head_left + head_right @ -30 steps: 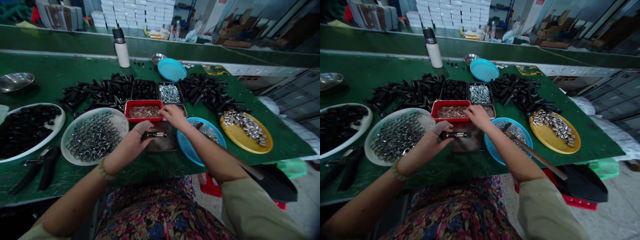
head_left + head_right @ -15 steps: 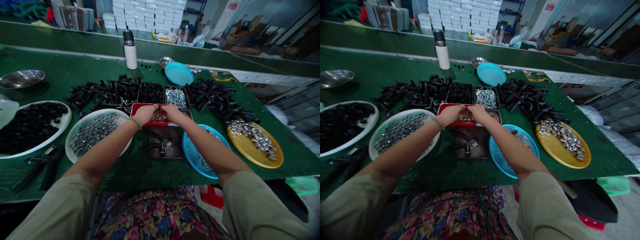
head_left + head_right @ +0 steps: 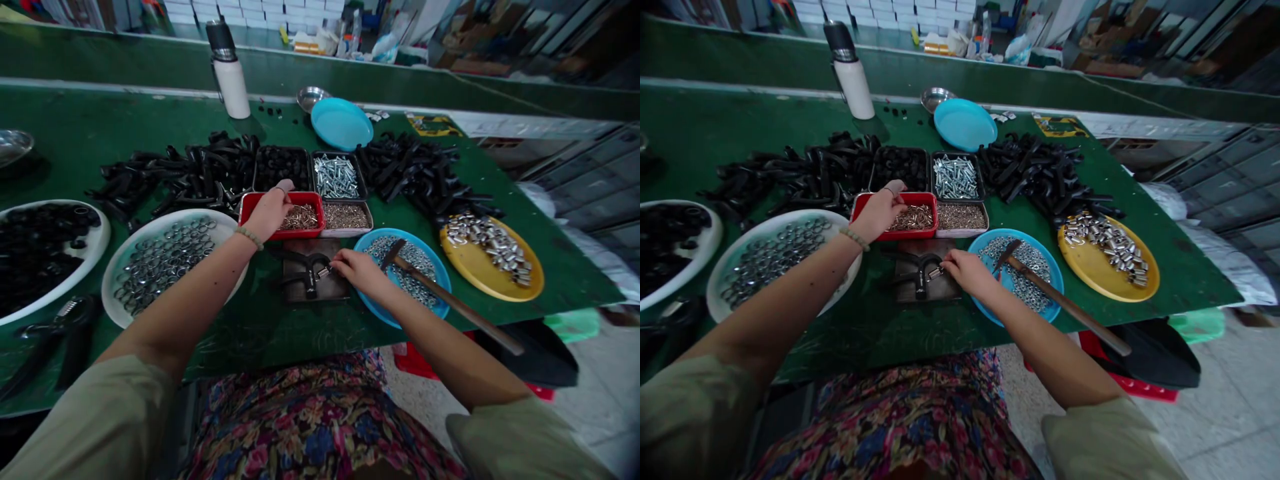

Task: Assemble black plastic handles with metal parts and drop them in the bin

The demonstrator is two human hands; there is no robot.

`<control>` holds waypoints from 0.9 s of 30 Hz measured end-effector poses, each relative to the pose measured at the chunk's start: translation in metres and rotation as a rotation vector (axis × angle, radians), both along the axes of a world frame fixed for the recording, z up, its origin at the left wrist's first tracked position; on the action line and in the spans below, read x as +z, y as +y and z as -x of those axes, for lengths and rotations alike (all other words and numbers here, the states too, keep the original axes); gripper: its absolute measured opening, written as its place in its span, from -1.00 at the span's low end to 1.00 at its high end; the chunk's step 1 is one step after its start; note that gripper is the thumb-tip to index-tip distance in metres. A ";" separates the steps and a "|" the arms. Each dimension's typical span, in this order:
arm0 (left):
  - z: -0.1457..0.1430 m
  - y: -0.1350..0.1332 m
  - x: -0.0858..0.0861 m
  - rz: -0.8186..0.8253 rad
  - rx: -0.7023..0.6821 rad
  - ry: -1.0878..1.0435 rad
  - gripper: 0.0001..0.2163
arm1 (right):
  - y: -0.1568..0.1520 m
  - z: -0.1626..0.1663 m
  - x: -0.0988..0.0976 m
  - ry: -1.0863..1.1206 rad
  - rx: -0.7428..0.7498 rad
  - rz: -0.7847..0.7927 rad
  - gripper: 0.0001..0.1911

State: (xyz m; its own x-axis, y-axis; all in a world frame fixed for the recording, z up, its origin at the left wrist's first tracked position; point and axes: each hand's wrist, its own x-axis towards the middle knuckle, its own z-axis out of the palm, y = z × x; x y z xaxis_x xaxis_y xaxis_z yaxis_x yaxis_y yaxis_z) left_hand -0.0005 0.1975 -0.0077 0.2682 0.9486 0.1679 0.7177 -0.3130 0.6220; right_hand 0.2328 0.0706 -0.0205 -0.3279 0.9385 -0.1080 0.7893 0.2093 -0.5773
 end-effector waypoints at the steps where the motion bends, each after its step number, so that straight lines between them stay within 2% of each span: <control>1: -0.001 -0.007 0.003 0.027 0.006 -0.090 -0.66 | -0.001 0.001 0.000 -0.057 0.021 -0.037 -0.88; 3: -0.002 -0.030 0.007 0.090 -0.014 -0.302 -0.61 | -0.005 0.004 -0.002 -0.187 0.083 -0.123 -0.84; 5: -0.004 -0.061 0.006 0.134 -0.071 -0.421 -0.64 | -0.011 0.006 -0.007 -0.315 0.164 -0.217 -0.79; 8: -0.009 -0.105 -0.006 0.179 -0.148 -0.386 -0.73 | -0.019 0.007 -0.016 -0.407 0.253 -0.334 -0.73; 10: -0.013 -0.122 -0.016 0.208 -0.159 -0.342 -0.72 | -0.021 0.004 -0.017 -0.379 0.249 -0.382 -0.70; 13: -0.018 -0.128 -0.027 0.239 -0.137 -0.311 -0.68 | -0.023 -0.016 -0.008 -0.311 0.135 -0.443 -0.62; 16: -0.021 -0.123 -0.028 0.225 -0.132 -0.265 -0.64 | -0.025 -0.055 0.003 -0.384 -0.041 -0.449 -0.60; 19: -0.022 -0.122 -0.022 0.124 -0.160 -0.144 -0.60 | -0.030 -0.103 0.002 -0.573 -0.195 -0.349 -0.59; 22: -0.024 -0.126 -0.014 0.010 -0.218 0.026 -0.63 | -0.034 -0.138 -0.008 -0.670 -0.215 -0.219 -0.59; 25: -0.024 -0.131 -0.009 0.013 -0.300 0.118 -0.75 | -0.040 -0.142 -0.007 -0.677 -0.173 -0.173 -0.64; 27: -0.021 -0.132 -0.010 0.021 -0.345 0.134 -0.74 | -0.046 -0.126 0.002 -0.656 -0.231 -0.177 -0.63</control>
